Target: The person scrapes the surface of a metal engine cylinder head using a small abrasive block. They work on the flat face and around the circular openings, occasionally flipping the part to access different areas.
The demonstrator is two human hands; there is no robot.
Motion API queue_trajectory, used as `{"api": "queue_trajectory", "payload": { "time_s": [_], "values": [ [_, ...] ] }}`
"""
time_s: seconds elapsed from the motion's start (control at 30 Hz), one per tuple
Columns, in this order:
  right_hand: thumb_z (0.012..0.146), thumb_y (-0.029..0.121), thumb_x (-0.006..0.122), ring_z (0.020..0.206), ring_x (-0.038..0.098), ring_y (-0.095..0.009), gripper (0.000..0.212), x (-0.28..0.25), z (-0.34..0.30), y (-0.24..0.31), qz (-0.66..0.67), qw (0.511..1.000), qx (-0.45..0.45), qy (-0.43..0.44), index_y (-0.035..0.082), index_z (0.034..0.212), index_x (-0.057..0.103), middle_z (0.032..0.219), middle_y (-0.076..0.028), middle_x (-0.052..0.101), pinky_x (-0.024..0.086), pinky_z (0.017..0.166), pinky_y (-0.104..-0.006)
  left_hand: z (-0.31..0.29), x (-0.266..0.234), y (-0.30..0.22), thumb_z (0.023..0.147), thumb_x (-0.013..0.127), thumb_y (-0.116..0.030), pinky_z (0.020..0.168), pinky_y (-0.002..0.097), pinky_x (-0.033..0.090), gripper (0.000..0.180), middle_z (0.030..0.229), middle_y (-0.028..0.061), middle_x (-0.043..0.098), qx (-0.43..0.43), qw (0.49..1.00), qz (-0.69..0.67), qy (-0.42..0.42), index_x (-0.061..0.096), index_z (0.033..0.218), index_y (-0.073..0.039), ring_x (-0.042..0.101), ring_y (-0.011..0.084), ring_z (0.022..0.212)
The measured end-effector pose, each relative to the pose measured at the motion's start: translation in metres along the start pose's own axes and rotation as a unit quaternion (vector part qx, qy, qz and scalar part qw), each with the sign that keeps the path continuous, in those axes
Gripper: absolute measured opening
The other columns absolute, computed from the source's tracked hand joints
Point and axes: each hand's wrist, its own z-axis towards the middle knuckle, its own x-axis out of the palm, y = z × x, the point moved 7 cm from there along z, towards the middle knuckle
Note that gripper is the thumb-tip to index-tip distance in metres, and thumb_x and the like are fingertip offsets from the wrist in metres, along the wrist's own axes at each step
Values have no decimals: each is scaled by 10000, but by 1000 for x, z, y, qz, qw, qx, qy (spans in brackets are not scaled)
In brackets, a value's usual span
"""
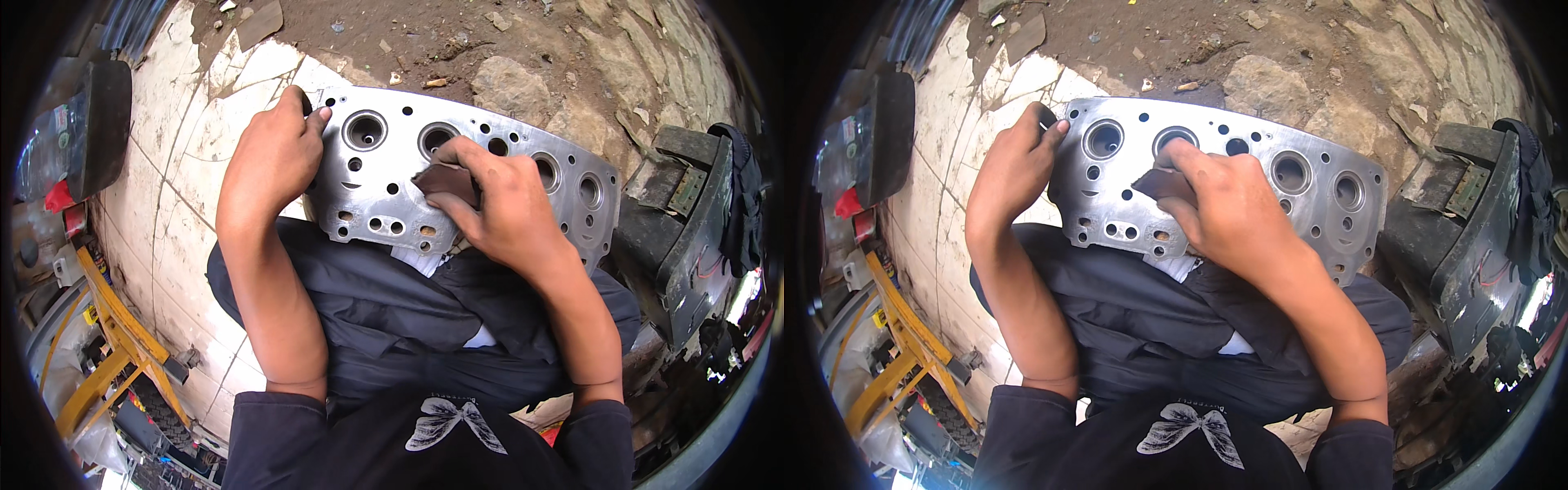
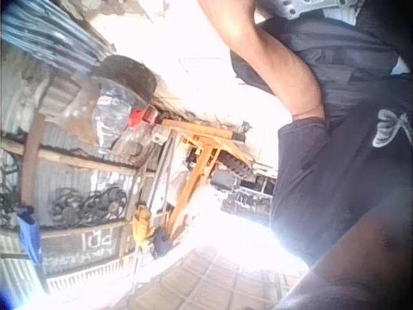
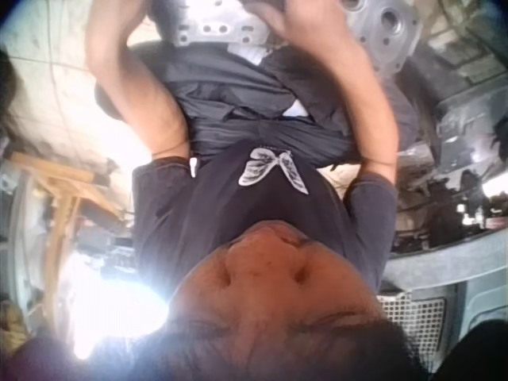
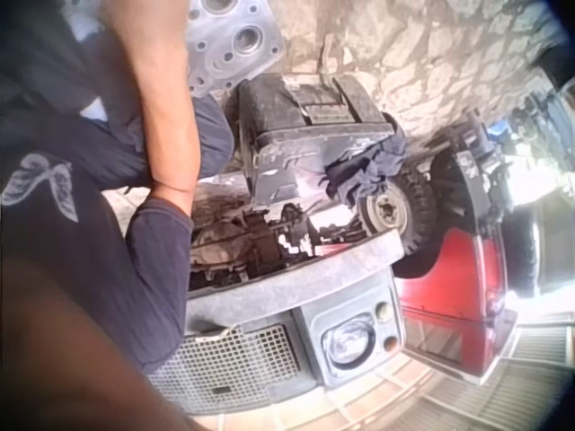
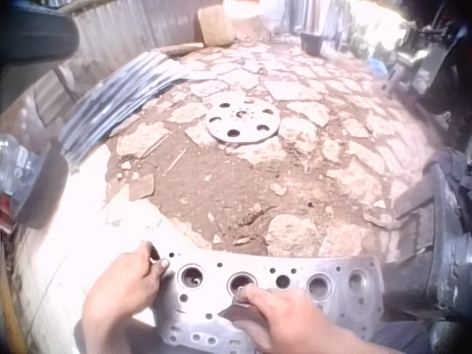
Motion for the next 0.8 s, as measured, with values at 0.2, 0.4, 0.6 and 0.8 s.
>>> {"api": "queue_trajectory", "payload": {
  "time_s": [0.2,0.4,0.6,0.8],
  "values": [
    [813,46,853,857,767,-362,350,5,3,1,3,1000,-8,-20,14,1109,668,963,-171,765,589,746,-386,4,9,-3,1084,581,-338,997,485,520,488,1149,329,730,13,997,-57,-53,557,1482,-56,715,457,1109],
    [804,52,861,877,765,-362,333,-2,0,2,-23,1000,-16,5,12,1080,679,970,-160,759,589,753,-383,17,18,-31,1061,599,-238,1119,462,464,485,1420,266,623,130,984,-49,-115,557,1492,-20,582,450,1339],
    [781,37,868,880,766,-365,343,1,0,0,-11,1000,-6,5,13,1071,687,967,-158,760,590,753,-390,17,39,-55,1054,618,-272,1106,475,479,453,1352,264,655,162,983,-50,-66,616,1442,-39,604,448,1300],
    [776,58,879,872,767,-359,352,4,4,-1,18,1000,-8,-8,12,1071,693,1004,-156,758,590,758,-384,19,43,-55,1055,610,-298,1093,489,481,454,1306,263,675,150,986,-37,-64,623,1440,-58,618,452,1271]
  ]
}}
